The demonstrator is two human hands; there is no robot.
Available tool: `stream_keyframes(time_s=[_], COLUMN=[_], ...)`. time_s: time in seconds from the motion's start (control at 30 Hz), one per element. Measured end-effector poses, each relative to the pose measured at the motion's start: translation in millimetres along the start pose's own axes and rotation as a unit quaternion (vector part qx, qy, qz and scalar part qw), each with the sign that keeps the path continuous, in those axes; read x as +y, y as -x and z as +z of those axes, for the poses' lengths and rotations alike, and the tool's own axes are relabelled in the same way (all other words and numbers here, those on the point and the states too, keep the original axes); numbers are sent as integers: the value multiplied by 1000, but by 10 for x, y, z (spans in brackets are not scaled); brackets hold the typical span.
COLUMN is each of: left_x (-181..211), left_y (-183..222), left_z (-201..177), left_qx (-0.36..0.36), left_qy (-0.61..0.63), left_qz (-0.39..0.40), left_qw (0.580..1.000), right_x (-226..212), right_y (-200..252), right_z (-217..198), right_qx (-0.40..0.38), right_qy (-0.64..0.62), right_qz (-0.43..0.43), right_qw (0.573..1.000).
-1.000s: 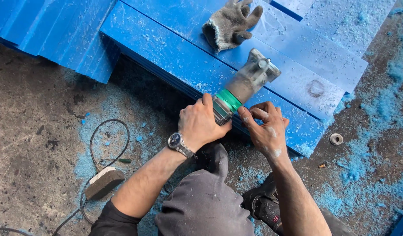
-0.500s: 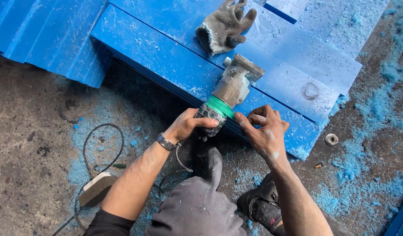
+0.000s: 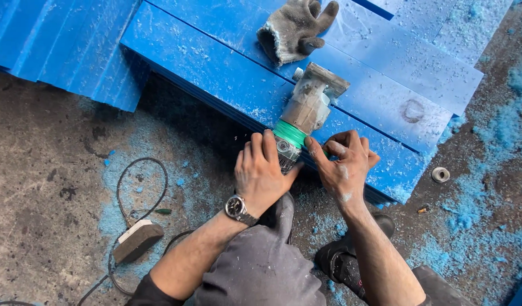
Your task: Wrapping electrical tape around the body of a handheld power tool for maintenance.
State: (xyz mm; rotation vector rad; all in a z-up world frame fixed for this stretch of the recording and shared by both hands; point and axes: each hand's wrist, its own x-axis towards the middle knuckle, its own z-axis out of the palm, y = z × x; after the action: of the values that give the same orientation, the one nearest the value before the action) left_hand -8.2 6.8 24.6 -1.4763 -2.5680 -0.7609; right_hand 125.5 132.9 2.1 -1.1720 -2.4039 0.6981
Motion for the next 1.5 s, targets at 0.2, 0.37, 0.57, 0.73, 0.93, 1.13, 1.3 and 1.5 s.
stream_keyframes(time_s=[0.2,0.37,0.57,0.73,0.93,1.13,1.3,1.5], left_x=[-172,-246,-210,-133,-240,60,124,-37], left_y=[-48,-41,90,146,221,119,182,19], left_z=[16,49,292,458,589,160,200,161], left_qx=[-75,-70,-107,-147,-200,-74,54,-14], left_qy=[109,301,473,686,703,360,114,146], left_qz=[-91,-158,-294,-399,-381,-153,-9,-81], left_qw=[987,938,824,591,566,917,992,986], right_x=[-72,-44,38,95,181,259,220,23], right_y=[-35,-102,-87,-147,-132,-15,69,-40], right_z=[-220,-442,-441,-269,-253,-170,-135,-298], right_qx=[-15,-43,-92,-132,-87,-63,-37,-77], right_qy=[-28,-23,-53,-194,-70,-56,-43,-65], right_qz=[-60,-76,3,209,63,16,-3,-36], right_qw=[998,996,994,949,992,996,998,994])
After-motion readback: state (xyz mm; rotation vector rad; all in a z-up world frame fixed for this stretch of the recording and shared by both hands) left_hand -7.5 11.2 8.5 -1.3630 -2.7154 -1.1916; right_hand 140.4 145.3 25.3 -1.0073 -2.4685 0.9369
